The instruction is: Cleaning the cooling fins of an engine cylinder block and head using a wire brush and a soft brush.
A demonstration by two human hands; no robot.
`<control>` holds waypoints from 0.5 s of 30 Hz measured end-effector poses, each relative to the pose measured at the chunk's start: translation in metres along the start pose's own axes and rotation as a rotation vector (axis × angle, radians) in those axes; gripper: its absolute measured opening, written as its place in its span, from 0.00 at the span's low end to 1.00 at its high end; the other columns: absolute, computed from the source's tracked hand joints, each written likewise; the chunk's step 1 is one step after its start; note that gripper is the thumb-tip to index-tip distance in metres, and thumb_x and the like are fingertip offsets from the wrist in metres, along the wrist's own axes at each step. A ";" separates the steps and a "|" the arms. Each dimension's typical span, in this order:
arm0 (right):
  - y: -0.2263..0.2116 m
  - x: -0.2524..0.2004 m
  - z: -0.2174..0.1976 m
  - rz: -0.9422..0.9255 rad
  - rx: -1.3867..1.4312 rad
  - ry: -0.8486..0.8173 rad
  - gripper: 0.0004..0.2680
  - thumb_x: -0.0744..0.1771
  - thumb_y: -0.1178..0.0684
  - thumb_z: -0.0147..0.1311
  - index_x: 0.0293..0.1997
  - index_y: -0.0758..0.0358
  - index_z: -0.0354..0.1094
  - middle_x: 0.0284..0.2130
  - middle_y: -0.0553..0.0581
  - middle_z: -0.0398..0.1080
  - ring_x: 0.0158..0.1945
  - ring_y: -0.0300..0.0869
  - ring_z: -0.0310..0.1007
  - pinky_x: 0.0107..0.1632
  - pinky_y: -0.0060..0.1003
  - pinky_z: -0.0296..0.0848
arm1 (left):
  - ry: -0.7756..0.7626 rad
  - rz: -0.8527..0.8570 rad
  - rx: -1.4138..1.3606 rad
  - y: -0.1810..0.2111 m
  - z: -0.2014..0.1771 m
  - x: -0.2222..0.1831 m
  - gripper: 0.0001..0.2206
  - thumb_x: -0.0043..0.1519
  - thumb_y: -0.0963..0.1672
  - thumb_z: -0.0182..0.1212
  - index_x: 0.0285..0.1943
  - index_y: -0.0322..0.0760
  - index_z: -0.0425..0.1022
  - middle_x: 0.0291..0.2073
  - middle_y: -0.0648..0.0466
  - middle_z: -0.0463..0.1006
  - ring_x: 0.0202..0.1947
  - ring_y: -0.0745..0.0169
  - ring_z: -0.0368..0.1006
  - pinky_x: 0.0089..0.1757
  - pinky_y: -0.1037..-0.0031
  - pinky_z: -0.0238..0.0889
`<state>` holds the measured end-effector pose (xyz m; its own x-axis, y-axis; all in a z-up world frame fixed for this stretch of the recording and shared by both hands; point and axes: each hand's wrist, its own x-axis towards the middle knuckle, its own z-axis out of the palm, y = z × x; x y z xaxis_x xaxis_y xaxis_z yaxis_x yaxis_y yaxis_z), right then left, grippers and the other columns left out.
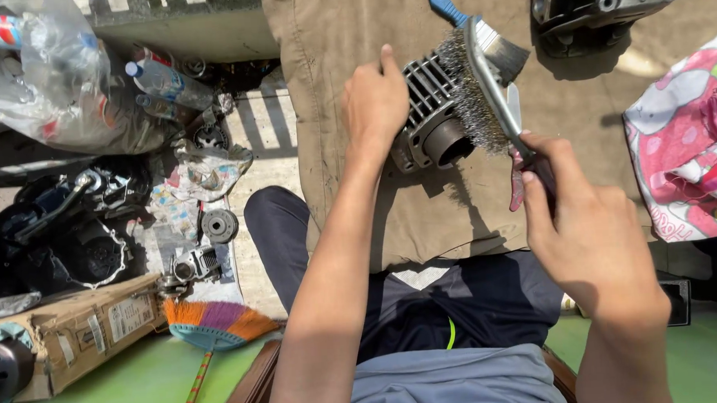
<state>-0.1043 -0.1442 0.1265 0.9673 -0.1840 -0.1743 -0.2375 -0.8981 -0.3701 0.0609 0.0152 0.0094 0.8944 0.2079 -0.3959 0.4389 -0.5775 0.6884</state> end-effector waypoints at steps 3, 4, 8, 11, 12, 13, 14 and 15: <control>0.003 0.004 0.007 -0.071 0.073 0.021 0.15 0.70 0.57 0.49 0.66 0.57 0.62 0.33 0.56 0.80 0.27 0.62 0.78 0.30 0.60 0.70 | -0.042 -0.001 -0.159 -0.016 0.002 -0.004 0.25 0.72 0.51 0.37 0.26 0.37 0.71 0.16 0.56 0.67 0.19 0.65 0.68 0.33 0.66 0.73; 0.004 0.000 0.010 -0.075 0.075 0.017 0.15 0.70 0.57 0.49 0.66 0.57 0.62 0.33 0.56 0.80 0.27 0.62 0.78 0.30 0.60 0.70 | -0.038 -0.005 -0.159 -0.020 0.004 -0.005 0.25 0.72 0.51 0.37 0.26 0.37 0.71 0.16 0.56 0.67 0.19 0.65 0.68 0.33 0.66 0.73; 0.011 -0.015 0.022 -0.002 0.159 0.020 0.16 0.70 0.57 0.49 0.67 0.57 0.61 0.36 0.60 0.79 0.28 0.60 0.78 0.31 0.56 0.70 | -0.077 0.077 -0.217 -0.032 0.012 -0.011 0.29 0.66 0.56 0.35 0.47 0.27 0.73 0.40 0.44 0.74 0.43 0.49 0.75 0.49 0.61 0.70; 0.025 -0.023 0.032 0.053 0.233 0.033 0.17 0.70 0.57 0.48 0.68 0.58 0.60 0.39 0.58 0.79 0.32 0.54 0.79 0.34 0.50 0.72 | -0.057 0.171 -0.210 -0.025 0.010 -0.017 0.31 0.66 0.55 0.38 0.57 0.24 0.75 0.49 0.38 0.81 0.49 0.45 0.79 0.50 0.63 0.71; 0.032 -0.027 0.036 0.055 0.251 0.040 0.17 0.69 0.58 0.49 0.68 0.59 0.59 0.41 0.57 0.79 0.33 0.53 0.80 0.35 0.47 0.72 | -0.051 0.191 -0.194 -0.024 0.010 -0.022 0.29 0.66 0.55 0.40 0.53 0.25 0.78 0.41 0.41 0.85 0.40 0.49 0.83 0.44 0.66 0.72; 0.035 -0.027 0.037 0.057 0.253 0.051 0.17 0.69 0.58 0.49 0.68 0.59 0.59 0.41 0.57 0.79 0.33 0.53 0.80 0.35 0.47 0.72 | -0.053 0.202 -0.194 -0.021 0.011 -0.020 0.29 0.66 0.55 0.40 0.53 0.25 0.78 0.41 0.41 0.85 0.40 0.49 0.83 0.44 0.66 0.72; 0.039 -0.030 0.038 0.058 0.259 0.049 0.18 0.68 0.57 0.51 0.68 0.58 0.59 0.39 0.58 0.79 0.32 0.53 0.80 0.34 0.48 0.73 | -0.041 0.244 -0.163 -0.021 0.012 -0.021 0.31 0.65 0.56 0.42 0.55 0.21 0.75 0.47 0.36 0.82 0.47 0.44 0.80 0.49 0.65 0.72; 0.043 -0.034 0.039 0.059 0.265 0.047 0.19 0.68 0.56 0.54 0.69 0.57 0.59 0.37 0.60 0.79 0.30 0.53 0.79 0.33 0.49 0.73 | -0.030 0.286 -0.132 -0.022 0.014 -0.023 0.34 0.64 0.57 0.44 0.58 0.17 0.72 0.54 0.31 0.78 0.55 0.38 0.78 0.54 0.63 0.71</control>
<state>-0.1507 -0.1606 0.0808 0.9527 -0.2571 -0.1623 -0.3026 -0.7504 -0.5876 0.0295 0.0121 -0.0058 0.9811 0.0277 -0.1913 0.1792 -0.5017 0.8463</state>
